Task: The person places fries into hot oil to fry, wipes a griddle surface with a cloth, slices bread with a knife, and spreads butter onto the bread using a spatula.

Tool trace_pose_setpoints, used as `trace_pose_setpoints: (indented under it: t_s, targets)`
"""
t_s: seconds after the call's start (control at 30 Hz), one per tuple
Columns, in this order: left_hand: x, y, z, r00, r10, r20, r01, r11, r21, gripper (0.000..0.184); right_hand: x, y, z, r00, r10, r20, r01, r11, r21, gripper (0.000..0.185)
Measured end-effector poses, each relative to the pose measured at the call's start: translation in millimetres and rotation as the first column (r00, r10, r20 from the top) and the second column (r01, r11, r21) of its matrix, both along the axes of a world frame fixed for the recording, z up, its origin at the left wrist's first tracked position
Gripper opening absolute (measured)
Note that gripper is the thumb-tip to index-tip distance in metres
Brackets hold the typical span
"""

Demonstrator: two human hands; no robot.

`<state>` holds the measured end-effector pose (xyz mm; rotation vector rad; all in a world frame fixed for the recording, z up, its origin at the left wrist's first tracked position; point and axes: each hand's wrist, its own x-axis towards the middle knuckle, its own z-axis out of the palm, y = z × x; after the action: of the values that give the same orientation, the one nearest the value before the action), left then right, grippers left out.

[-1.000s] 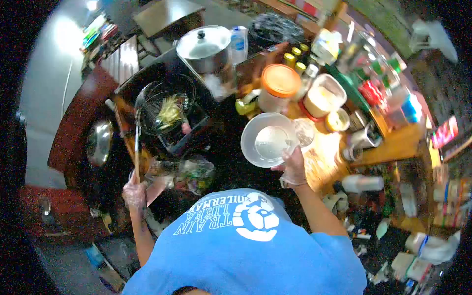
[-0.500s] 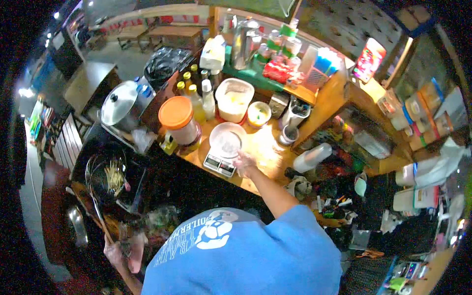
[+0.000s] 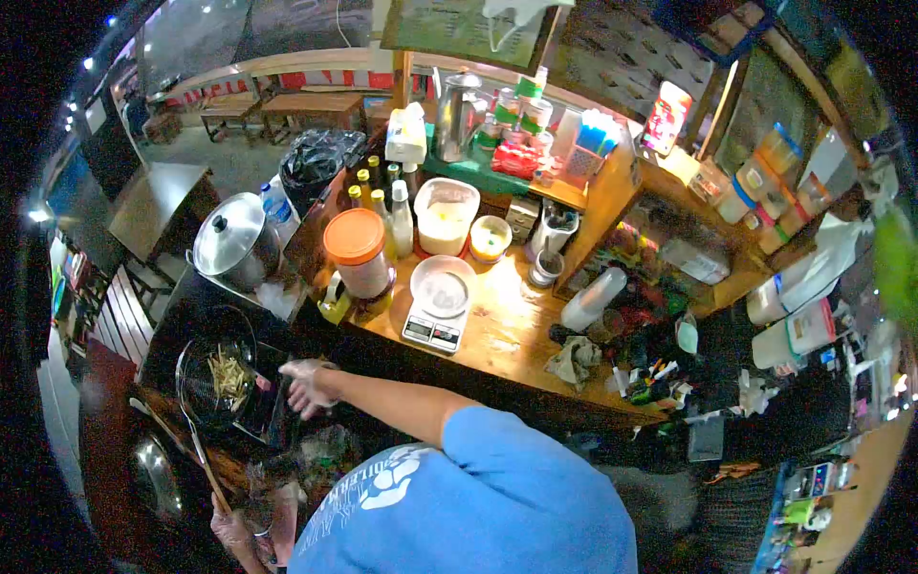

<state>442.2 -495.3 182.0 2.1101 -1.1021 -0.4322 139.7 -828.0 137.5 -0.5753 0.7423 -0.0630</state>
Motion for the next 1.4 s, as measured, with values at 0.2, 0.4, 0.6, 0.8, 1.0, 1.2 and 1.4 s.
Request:
trace_pose_setpoints:
  t_s: [0.2,0.4,0.6,0.8,1.0,1.2,1.4]
  targets:
    - [8.4,0.9,7.8,0.967,-0.02,-0.255,-0.022,0.986,-0.164,0.071,63.7,17.8,11.7,0.997,0.067,-0.029,-0.068,0.997,-0.045,0.074]
    - [40.9,-10.7,15.7,0.837,-0.07,-0.543,-0.062,0.973,-0.221,0.069,97.7,32.9,6.6,0.99,0.14,0.004,-0.14,0.988,0.058,0.052]
    - [68.1,-23.8,15.4,0.972,0.036,-0.232,-0.051,0.997,-0.057,0.069,123.2,52.2,-3.2,0.986,0.148,0.078,-0.155,0.983,0.102,0.05]
    - [64.7,-25.8,18.7,0.99,-0.069,-0.123,0.069,0.998,-0.009,0.07,111.9,55.7,28.0,0.999,0.009,-0.039,-0.013,0.995,-0.103,0.026]
    - [67.8,-10.2,24.1,0.915,0.032,-0.403,-0.052,0.998,-0.04,0.068,63.8,44.8,-8.1,0.953,-0.014,-0.303,-0.064,0.967,-0.246,0.025]
    - [66.8,-5.9,34.5,0.947,-0.098,-0.305,0.086,0.995,-0.051,0.069,38.4,35.4,-16.8,0.902,-0.357,-0.242,0.328,0.932,-0.153,0.036]
    - [48.1,-19.6,35.3,0.885,-0.002,-0.465,-0.034,0.997,-0.07,0.059,58.4,3.1,-3.2,0.953,-0.228,-0.202,0.23,0.973,-0.013,0.047]
